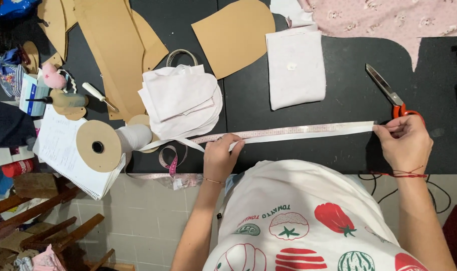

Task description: The person uses a rotary cutter to trim a piece of white fabric on a black table. They then use scissors to cut a pink ribbon into small pieces and a white elastic band into strips. The person also handles and stacks white fabric pieces and a measuring tape.

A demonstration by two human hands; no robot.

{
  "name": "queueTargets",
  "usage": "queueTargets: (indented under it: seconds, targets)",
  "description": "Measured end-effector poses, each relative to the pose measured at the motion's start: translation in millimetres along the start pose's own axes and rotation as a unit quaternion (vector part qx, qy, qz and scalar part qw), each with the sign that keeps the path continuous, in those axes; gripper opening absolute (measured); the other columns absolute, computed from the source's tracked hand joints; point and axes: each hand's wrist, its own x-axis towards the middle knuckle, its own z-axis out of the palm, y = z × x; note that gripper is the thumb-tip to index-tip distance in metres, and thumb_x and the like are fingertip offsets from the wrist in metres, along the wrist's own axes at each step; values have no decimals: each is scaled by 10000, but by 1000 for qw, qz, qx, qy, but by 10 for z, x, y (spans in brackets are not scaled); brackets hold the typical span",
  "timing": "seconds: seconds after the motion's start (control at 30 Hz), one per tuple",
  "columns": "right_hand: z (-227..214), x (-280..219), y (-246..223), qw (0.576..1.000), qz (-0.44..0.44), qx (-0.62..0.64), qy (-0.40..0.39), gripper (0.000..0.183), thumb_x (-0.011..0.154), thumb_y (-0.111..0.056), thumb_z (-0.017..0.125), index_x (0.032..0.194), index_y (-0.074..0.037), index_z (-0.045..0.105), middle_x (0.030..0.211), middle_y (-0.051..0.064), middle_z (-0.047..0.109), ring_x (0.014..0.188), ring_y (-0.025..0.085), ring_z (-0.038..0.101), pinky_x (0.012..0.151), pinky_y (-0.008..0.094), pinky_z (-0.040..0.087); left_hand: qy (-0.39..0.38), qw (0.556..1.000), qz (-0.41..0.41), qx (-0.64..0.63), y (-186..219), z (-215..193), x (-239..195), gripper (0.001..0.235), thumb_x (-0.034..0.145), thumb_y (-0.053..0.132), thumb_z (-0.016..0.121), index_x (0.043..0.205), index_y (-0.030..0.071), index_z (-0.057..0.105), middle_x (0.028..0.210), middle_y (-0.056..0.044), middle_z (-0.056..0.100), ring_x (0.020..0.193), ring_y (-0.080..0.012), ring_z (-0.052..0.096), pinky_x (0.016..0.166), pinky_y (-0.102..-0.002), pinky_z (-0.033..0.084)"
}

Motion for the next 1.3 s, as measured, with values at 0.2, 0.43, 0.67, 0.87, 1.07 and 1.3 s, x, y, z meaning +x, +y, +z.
queueTargets:
  seconds: [0.2,0.43,0.67,0.87,1.07,1.3]
  targets:
    - [-20,-8,-45,1000,8,-5,-9,229,849,-164,757,860,-83,543,807,10,576,702,126,556,691,268,439,31,999,-7,7,-83,-49,-67,96,826,239,537,822,147,563,770,26,600,616,-181,544,620,-347,366]
    - [1,-8,29,1000,-10,-7,-3,225,853,-130,758,878,-71,543,819,15,580,697,121,548,697,264,434,76,996,-1,38,-118,-32,-88,70,779,217,594,772,152,569,717,37,586,534,-152,518,590,-345,370]
    - [5,-10,32,1000,-24,-2,0,239,866,-131,770,889,-54,546,834,27,578,698,126,542,672,265,439,110,993,11,52,-72,-28,-63,50,744,163,617,762,172,571,731,62,595,637,-135,562,597,-335,393]
    - [18,-3,36,1000,1,0,-1,216,854,-145,755,871,-79,550,815,10,574,677,117,528,669,263,415,93,994,31,51,-40,-43,-47,97,744,166,634,825,171,581,740,45,593,464,-128,486,568,-327,376]
    - [-5,-7,-1,1000,-2,-3,-4,215,854,-142,752,867,-80,547,819,12,573,694,120,544,703,262,432,92,993,30,72,-81,18,-49,167,778,305,621,892,184,622,676,22,575,556,-181,540,527,-318,394]
    - [2,4,3,1000,-3,-11,-9,210,848,-148,748,865,-80,550,808,11,571,696,129,543,688,275,425,133,987,87,28,107,-119,54,98,733,89,646,764,116,557,727,-26,442,603,-193,479,601,-319,391]
